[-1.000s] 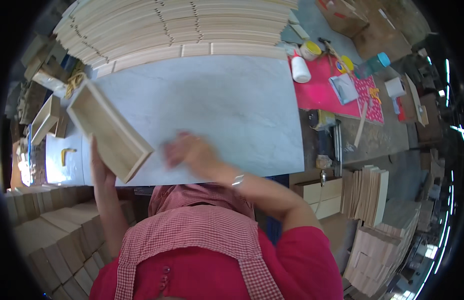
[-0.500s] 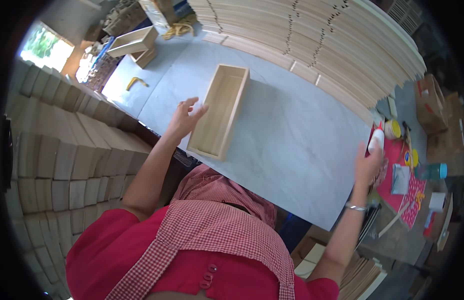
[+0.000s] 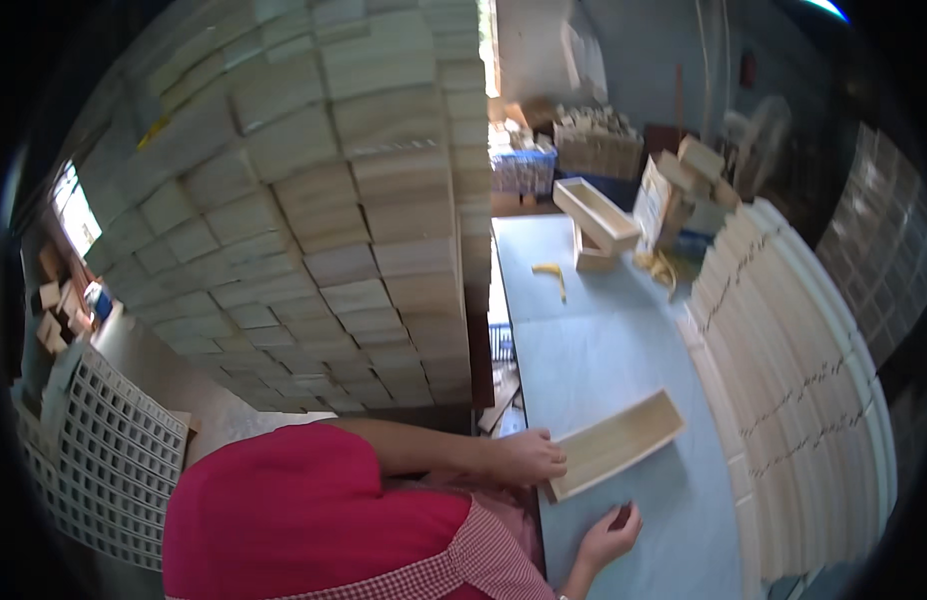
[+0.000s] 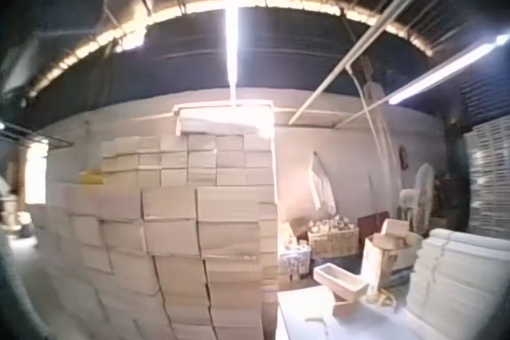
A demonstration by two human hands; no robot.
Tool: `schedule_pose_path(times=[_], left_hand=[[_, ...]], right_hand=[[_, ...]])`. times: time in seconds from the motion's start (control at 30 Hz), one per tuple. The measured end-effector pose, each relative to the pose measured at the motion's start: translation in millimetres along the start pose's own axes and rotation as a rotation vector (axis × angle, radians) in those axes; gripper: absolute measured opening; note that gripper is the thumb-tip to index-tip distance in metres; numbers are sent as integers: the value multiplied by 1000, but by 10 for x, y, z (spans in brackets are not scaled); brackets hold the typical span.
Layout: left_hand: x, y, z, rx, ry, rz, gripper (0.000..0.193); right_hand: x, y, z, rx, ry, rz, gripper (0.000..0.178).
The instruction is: The person assembles small wooden boxes by applying glue to the edges of wooden planks and securing them with a pneumatic nail gun. They repeatedly pick up planks, align them into rectangular frames, apply adhesive, and fasten the joints before stacking the completed boxes.
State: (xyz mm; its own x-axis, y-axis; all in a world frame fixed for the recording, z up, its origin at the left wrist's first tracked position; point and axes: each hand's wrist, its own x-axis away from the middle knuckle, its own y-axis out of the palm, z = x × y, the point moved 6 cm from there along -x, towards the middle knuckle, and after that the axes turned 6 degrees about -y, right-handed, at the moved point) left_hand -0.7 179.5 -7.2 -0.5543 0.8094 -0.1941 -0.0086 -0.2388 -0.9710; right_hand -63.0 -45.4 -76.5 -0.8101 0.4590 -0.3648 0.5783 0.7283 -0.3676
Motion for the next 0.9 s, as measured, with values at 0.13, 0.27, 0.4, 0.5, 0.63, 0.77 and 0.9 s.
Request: schedule_pose_path(times=[0.13,0.27,0.4,0.5,0.63,0.77,0.9], left_hand=[[106,-1040,158,-51,76,270,25],[259,-2404,161,-346,146,730,29],[676,-3913,128,-851,-5,1083,45],[902,-4831,54,-1089,-86,1198,49],[1391,-5578,119,-1342,-281,1229,51],[2242,-5984,284,-1549,-497,1353,41],[3666,-6422,596,-2045,-739,1333,39]], right_hand=[[-13,67,160,65,-121,31,28],[-47,-75,-2,192,-161,21,31],[-58,-76,-131,211,-188,32,30],[-42,-36,-199,210,-187,23,28],[-41,34,-61,215,-266,39,26],[-67,-80,-99,263,-275,124,24],[-64,14,114,238,-250,123,24]])
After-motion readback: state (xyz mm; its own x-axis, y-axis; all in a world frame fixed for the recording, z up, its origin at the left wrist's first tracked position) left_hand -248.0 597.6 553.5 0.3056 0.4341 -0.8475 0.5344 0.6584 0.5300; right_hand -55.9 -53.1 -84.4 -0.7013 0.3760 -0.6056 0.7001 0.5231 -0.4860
